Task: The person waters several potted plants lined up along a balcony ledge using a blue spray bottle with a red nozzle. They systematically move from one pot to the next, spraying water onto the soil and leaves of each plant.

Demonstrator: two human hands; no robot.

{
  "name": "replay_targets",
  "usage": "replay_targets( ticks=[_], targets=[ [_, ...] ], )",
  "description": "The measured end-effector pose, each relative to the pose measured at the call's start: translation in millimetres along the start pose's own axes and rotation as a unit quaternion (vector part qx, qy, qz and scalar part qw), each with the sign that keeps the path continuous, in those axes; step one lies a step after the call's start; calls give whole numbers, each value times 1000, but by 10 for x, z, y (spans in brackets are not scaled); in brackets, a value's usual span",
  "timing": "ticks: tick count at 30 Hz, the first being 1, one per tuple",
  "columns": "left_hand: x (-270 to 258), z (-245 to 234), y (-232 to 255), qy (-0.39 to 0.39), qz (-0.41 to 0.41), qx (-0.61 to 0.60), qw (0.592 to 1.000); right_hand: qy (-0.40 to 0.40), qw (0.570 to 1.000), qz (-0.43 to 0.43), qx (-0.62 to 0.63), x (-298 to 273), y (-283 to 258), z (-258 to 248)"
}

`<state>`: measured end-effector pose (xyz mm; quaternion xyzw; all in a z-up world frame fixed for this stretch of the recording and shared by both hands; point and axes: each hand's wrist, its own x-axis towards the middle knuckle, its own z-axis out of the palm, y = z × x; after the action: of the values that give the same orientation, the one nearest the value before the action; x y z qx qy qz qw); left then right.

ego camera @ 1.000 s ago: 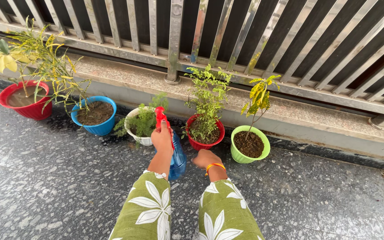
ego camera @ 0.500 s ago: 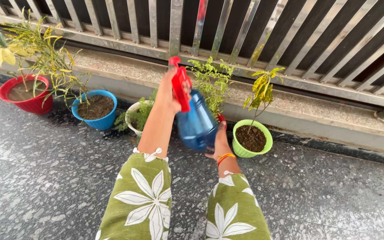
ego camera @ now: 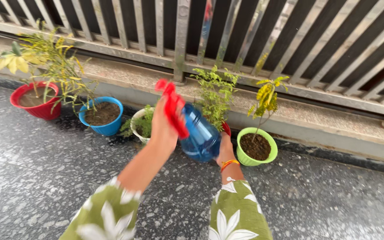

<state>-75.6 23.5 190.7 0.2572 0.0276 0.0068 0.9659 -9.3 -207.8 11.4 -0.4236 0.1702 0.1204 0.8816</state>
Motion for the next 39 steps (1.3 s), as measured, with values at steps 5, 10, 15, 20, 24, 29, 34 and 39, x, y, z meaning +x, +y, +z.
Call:
replay_targets(
  ticks=[5,10,15,20,24,29,34,39],
  targets=[
    [-584,-388,299,26,41,-13,999,13,922,146,-359,-49,-66,345],
    [-814,-441,734,90,75,22,993,-74,841,158,-512,-561,148,1154],
    [-952,-515,1210,95,103,49,989,-114,846,125,-505,-856,603,1683],
    [-965,-800,1518,101,122,70,985,-97,868,98,-477,-821,972,2063],
    [-877,-1067,1626,75,150,99,981,-64,826,-107,-550,-747,1307,2401],
    [-777,-1304,1611,122,123,170,970,-103,831,-276,-472,-856,1471,2963],
    [-621,-1298,1551,119,195,186,956,-63,751,-449,-481,-1036,1490,3247],
    [-483,-1247,1715,141,160,189,958,-177,915,-146,-332,-1065,1413,3482]
  ],
)
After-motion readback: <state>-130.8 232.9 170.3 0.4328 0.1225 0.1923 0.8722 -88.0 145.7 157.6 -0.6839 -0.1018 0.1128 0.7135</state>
